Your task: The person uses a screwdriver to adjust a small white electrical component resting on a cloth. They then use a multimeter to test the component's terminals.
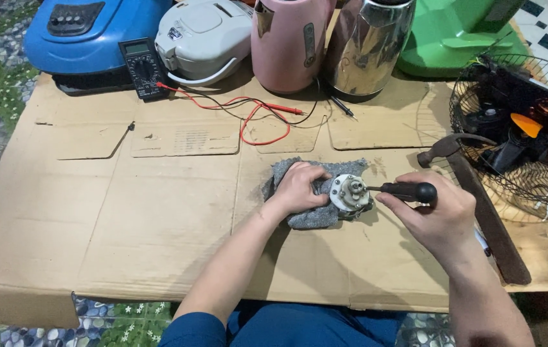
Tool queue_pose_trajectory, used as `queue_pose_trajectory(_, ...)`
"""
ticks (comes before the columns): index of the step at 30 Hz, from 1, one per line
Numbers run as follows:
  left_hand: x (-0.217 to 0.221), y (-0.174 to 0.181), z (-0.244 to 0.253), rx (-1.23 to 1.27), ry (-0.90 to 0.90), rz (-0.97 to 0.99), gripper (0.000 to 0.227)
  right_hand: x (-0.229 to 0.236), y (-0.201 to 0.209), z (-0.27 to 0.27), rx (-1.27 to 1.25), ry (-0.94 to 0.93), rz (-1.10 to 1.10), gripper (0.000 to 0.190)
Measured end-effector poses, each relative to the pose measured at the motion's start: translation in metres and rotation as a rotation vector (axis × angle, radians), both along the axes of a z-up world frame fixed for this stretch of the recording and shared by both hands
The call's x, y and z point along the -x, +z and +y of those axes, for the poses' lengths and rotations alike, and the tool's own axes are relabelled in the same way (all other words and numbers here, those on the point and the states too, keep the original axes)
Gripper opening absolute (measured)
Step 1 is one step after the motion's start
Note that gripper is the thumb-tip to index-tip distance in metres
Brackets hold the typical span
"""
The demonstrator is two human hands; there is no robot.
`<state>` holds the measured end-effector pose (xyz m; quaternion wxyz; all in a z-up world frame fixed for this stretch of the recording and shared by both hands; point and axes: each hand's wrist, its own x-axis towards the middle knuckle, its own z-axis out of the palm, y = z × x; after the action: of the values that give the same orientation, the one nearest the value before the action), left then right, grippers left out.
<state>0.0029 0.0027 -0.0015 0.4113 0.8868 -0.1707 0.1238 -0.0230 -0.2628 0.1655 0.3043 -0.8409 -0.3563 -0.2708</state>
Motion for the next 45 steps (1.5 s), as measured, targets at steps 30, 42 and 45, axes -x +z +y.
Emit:
queue_pose_trajectory(30,0.003,0.013,-0.001,-0.044,-0.001,0.118,0.039,-0.050,0.012,0.019,-0.318,-0.177,0.804,0.023)
queue_pose_trajectory(42,0.000,0.006,-0.001,-0.014,0.005,0.024,0.041,-0.018,0.042,0.010,-0.049,-0.102,0.576,0.024)
queue_pose_trajectory(45,0.003,0.012,-0.001,-0.020,0.012,0.090,0.041,-0.016,0.039,0.016,-0.099,0.003,0.508,0.023)
